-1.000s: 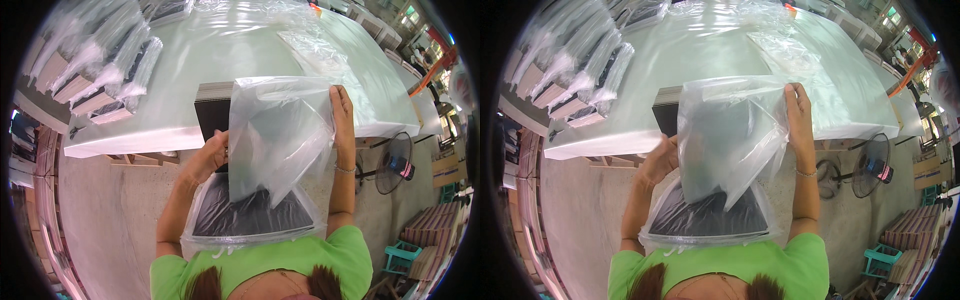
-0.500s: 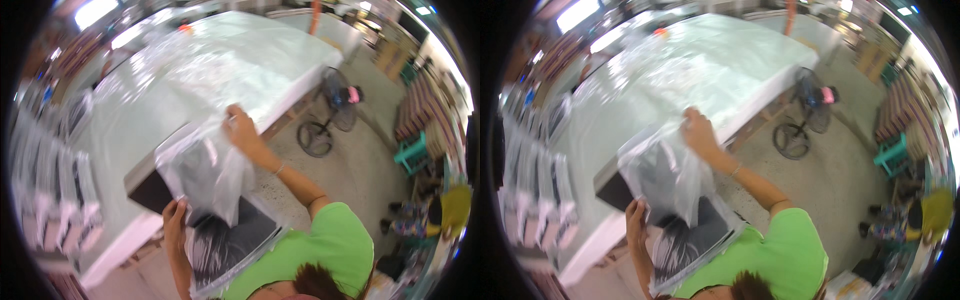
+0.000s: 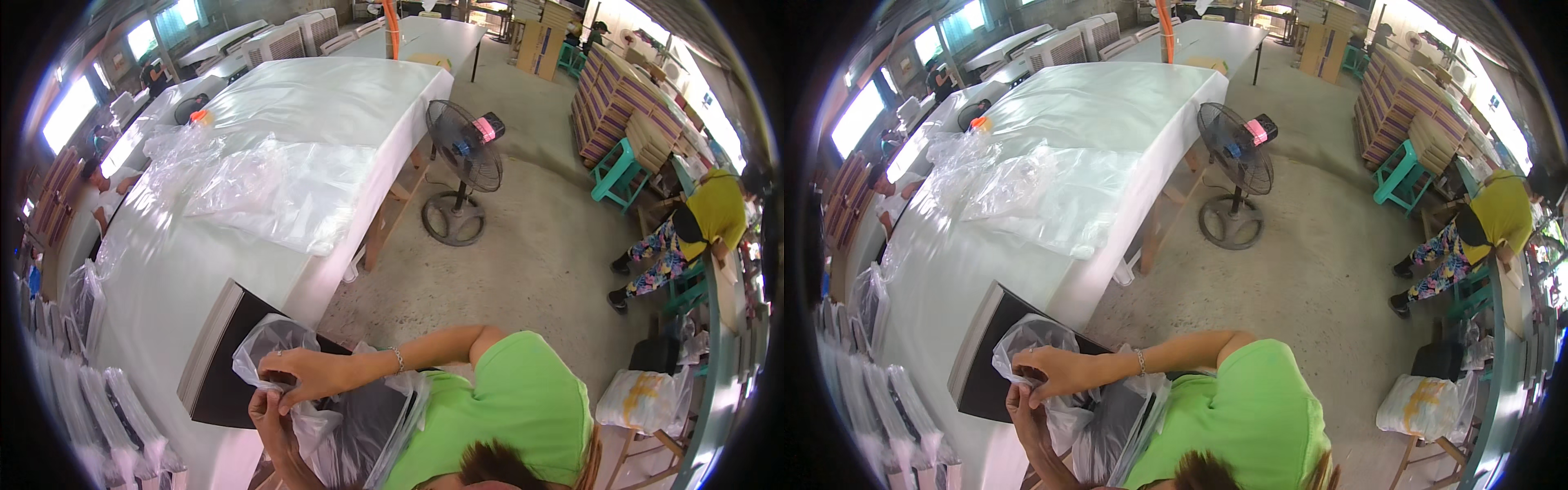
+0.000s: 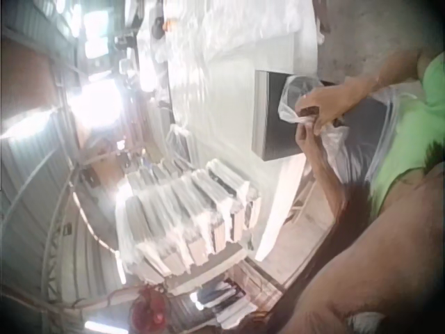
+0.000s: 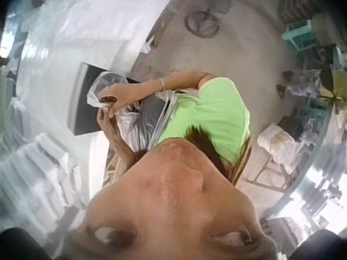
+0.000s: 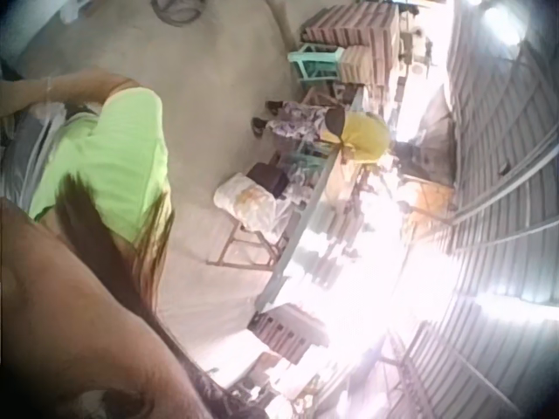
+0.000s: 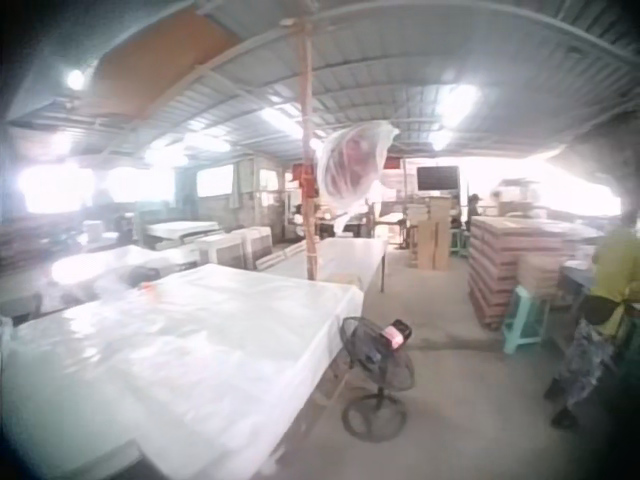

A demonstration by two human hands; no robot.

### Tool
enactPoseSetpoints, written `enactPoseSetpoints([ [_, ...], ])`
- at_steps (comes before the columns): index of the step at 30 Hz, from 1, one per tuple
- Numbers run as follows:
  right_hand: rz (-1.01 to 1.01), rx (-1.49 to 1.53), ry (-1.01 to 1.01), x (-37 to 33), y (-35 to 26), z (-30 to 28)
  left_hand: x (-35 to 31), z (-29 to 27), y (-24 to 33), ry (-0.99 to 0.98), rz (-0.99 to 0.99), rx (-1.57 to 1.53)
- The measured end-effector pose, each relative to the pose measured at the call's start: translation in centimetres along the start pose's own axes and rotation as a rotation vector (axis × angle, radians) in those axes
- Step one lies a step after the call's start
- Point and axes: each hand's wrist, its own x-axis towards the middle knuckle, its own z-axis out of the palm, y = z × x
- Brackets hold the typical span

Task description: The person wraps individual dark flat rectangular items in clear plastic bags, pulling each bag over the item and then folding or smoothing it before placing the wrapped item on a stack.

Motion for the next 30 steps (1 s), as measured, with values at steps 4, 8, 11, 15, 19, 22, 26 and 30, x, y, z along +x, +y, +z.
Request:
enactPoseSetpoints([
  [4,-0.04,-0.047,0.05,0.0,0.5,0.5,0.4,0.1,-0.4,0.027,0.046,0.032],
  [8,0.028,0.031,0.05,-0.2,-1.1,-0.2,0.5,-1.2,-1.2,0.057,-0.026,-0.011],
  [11,0.106,0.121,0.121,-0.2,-1.1,-0.9,0.4,-1.2,-1.3,0.085,-0.143,-0.133],
  [15,0.125,0.18,0.276,-0.9,3.7,-2.1,0.2,-1.0,-0.4,0.174,-0.258,-0.378],
  [19,0.429,0.45,0.379,-5.1,8.7,-7.2,0.8,-7.5,-2.4,-0.309,-0.03,-0.929],
  [22,0.298,0.524,0.641,-12.8,18.6,-12.6,1.1,-8.9,-1.1,-0.326,-0.113,-0.834],
  [26,0.376,0.301,1.063,-24.7,20.2,-20.0,0.5,-7.3,1.6,0.335,-0.089,-0.85],
  [30,0.376,-0.021,1.629,-32.8,16.6,-26.6,0.4,-13.1,-0.1,-0.176,0.033,-0.754],
])
